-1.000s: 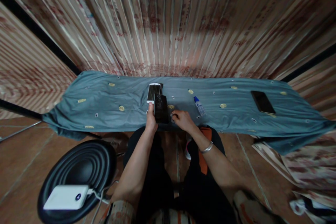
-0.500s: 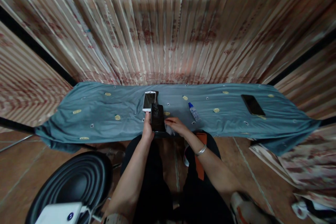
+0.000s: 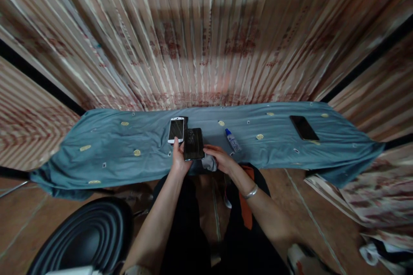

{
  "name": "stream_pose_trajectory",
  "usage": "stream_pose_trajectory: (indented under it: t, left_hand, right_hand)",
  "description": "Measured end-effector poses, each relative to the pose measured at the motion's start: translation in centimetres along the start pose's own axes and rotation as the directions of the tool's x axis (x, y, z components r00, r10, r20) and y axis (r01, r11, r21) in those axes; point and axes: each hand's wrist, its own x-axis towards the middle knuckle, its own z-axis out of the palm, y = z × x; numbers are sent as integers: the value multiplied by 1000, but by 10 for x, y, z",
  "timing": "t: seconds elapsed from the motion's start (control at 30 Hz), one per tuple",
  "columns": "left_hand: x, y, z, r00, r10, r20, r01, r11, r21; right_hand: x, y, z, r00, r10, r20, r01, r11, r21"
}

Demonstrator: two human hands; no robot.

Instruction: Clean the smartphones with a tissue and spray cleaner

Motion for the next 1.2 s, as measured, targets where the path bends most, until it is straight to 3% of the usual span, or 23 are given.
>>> stream_pose_trajectory:
  t: [0.17, 0.33, 0.5, 0.67, 0.9, 1.07, 1.2]
  left_hand:
    - [20, -12, 20, 999, -45, -2, 45, 997, 62]
    - [49, -27, 22, 991, -123, 47, 117, 985, 125]
    - [68, -34, 17, 988, -98, 122, 76, 982, 175]
    - [67, -35, 12, 999, -4, 53, -5, 986, 169]
    - [56, -38, 11, 1000, 8, -1, -8, 981, 193]
    - [57, -44, 13, 999, 25, 30, -30, 986, 163]
    - [59, -49, 13, 999, 36, 30, -40, 989, 146]
  right_hand:
    - [7, 1, -12, 973, -91, -211, 81, 995, -52]
    - [17, 1, -28, 948, -119, -296, 97, 991, -88]
    - [30, -1, -37, 931, -165, -327, 113, 978, -173]
    - [51, -10, -43, 914, -217, -342, 133, 958, -253]
    - [73, -17, -52, 873, -285, -396, 148, 928, -341]
    - [70, -12, -57, 849, -331, -411, 104, 868, -485]
    - [58, -9, -61, 839, -369, -399, 30, 764, -644]
